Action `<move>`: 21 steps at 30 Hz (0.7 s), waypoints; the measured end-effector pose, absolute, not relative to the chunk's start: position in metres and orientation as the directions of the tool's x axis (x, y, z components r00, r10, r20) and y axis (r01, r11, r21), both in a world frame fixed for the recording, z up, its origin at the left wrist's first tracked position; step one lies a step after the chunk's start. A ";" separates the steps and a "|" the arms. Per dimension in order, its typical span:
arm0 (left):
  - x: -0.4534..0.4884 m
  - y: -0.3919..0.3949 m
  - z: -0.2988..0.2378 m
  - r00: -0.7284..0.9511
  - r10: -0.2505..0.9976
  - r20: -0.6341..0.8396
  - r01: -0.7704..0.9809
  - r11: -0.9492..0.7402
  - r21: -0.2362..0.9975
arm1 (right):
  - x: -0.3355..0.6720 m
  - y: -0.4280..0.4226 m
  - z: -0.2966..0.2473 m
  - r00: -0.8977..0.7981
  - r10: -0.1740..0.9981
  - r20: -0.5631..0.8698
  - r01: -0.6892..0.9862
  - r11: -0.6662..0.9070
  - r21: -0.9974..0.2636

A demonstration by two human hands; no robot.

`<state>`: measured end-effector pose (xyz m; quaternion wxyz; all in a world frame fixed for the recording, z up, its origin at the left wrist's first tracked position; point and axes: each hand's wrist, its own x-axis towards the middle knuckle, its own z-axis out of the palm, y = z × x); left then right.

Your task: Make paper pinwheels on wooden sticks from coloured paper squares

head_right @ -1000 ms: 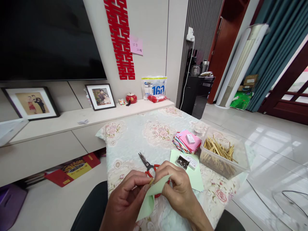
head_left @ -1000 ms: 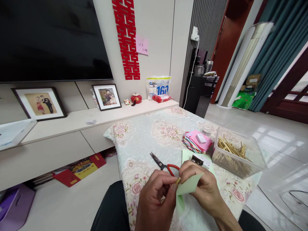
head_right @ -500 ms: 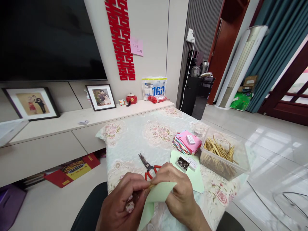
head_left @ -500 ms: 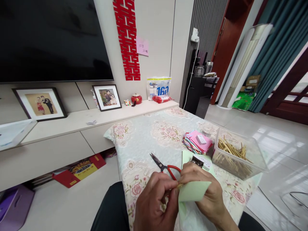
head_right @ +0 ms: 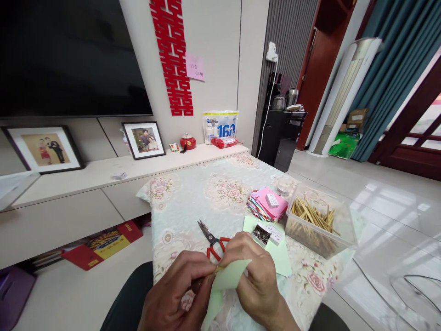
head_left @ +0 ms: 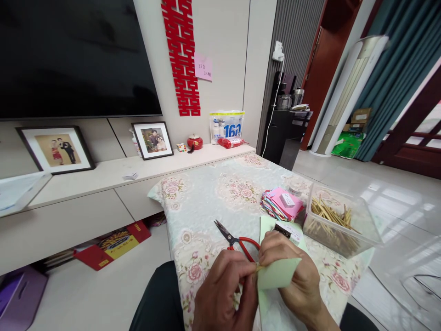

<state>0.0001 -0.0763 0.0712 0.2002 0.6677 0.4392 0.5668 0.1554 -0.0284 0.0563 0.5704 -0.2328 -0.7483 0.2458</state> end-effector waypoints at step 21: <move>-0.006 -0.070 0.046 -0.016 0.809 0.588 0.380 -0.539 0.752 | 0.173 -0.013 0.053 -0.327 0.683 0.653 0.080 0.709 -0.701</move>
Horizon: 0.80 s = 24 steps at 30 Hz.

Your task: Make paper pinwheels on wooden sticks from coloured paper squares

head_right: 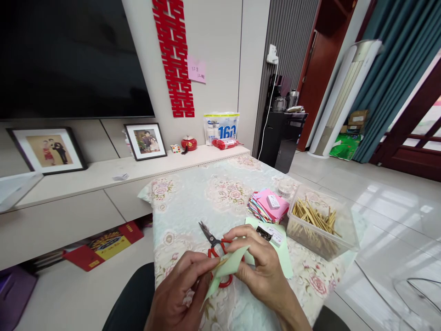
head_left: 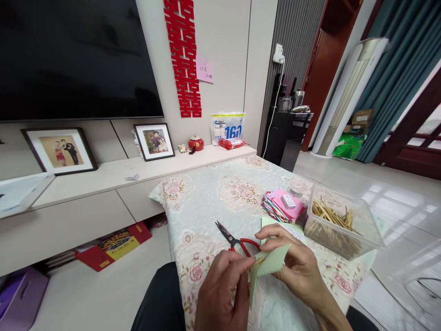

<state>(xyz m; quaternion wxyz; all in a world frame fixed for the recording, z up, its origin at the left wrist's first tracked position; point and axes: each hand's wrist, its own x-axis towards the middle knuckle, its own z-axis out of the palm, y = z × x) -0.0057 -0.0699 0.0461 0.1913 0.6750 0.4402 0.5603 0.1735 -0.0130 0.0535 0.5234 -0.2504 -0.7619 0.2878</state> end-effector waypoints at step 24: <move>-0.003 -0.050 0.028 0.142 0.957 -0.255 -0.438 0.292 0.850 | 0.176 -0.005 0.045 -0.374 0.837 0.399 0.214 0.497 -0.841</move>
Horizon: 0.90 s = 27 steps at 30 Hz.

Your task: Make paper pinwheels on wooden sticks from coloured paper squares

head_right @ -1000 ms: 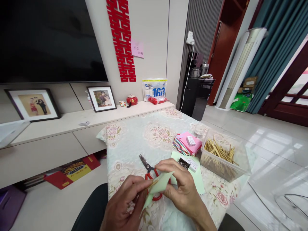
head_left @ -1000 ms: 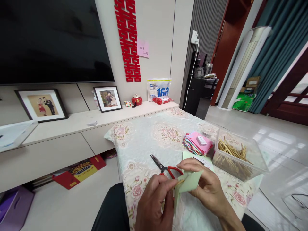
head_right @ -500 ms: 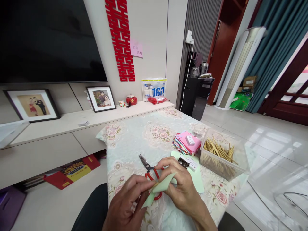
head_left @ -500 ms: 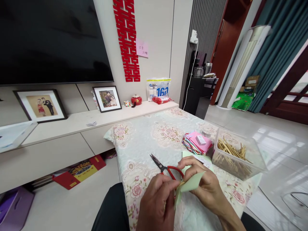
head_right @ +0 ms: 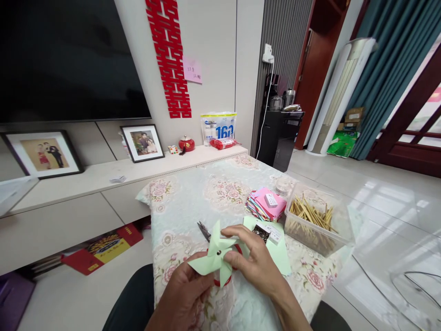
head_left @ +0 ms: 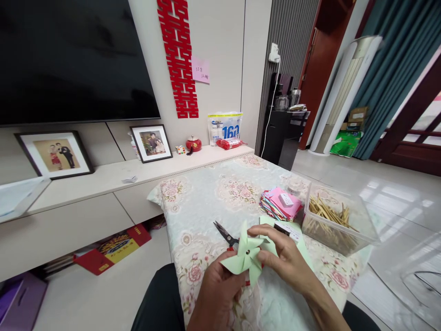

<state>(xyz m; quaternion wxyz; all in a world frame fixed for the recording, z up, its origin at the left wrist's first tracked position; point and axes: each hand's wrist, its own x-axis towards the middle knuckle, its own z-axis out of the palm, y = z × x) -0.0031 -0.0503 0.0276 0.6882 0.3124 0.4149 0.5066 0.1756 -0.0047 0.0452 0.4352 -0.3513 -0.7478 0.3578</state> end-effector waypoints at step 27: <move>-0.003 -0.051 0.030 0.135 0.905 -0.404 -0.534 0.410 0.740 | 0.169 0.003 0.024 -0.389 0.702 0.597 0.445 0.710 -0.545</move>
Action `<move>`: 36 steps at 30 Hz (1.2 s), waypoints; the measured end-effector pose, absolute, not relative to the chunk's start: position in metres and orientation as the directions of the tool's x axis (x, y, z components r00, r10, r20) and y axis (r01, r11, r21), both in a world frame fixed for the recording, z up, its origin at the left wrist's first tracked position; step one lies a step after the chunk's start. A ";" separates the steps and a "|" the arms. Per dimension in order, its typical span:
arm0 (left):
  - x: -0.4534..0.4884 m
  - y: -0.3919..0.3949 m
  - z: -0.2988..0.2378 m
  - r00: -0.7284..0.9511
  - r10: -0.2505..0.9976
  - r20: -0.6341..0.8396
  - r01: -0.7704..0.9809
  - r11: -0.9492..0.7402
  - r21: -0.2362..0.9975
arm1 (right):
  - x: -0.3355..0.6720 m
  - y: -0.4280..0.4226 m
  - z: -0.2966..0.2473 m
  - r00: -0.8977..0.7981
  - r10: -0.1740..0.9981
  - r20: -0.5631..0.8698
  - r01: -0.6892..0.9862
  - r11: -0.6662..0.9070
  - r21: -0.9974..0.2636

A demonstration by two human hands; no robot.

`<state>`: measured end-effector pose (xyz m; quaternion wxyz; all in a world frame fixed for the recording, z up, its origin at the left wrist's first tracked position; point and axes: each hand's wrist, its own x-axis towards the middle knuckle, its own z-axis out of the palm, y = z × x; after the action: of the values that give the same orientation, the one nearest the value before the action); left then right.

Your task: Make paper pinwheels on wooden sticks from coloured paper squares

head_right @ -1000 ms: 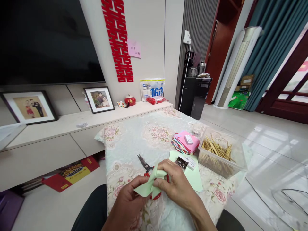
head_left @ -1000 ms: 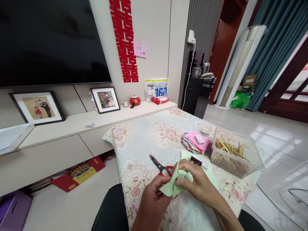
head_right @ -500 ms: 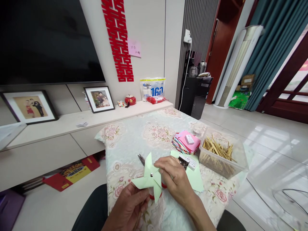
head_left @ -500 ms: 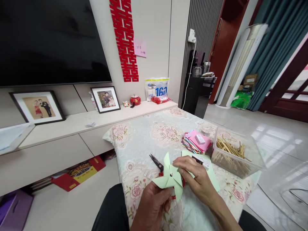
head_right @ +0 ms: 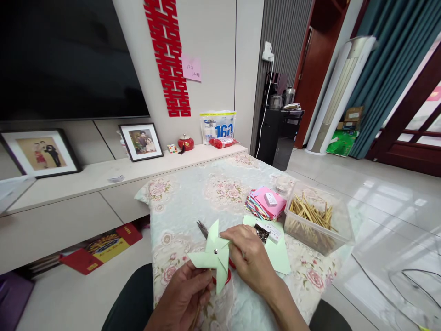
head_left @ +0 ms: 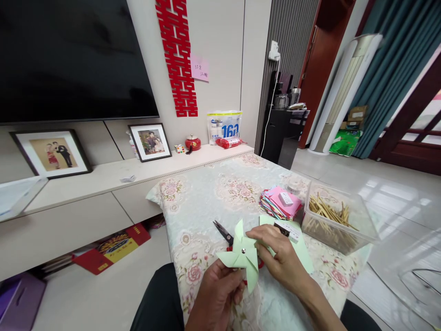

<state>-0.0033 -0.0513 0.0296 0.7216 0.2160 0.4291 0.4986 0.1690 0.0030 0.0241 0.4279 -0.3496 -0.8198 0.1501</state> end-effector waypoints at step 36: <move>0.010 -0.053 0.012 -0.133 0.987 0.087 0.136 -0.069 0.988 | 0.148 -0.004 0.032 -0.111 0.910 0.399 0.310 0.413 -0.856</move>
<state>0.0102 -0.0531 0.0122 0.4101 0.5149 0.5454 0.5189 0.1477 -0.0042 0.0316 0.4933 -0.4483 -0.6807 0.3040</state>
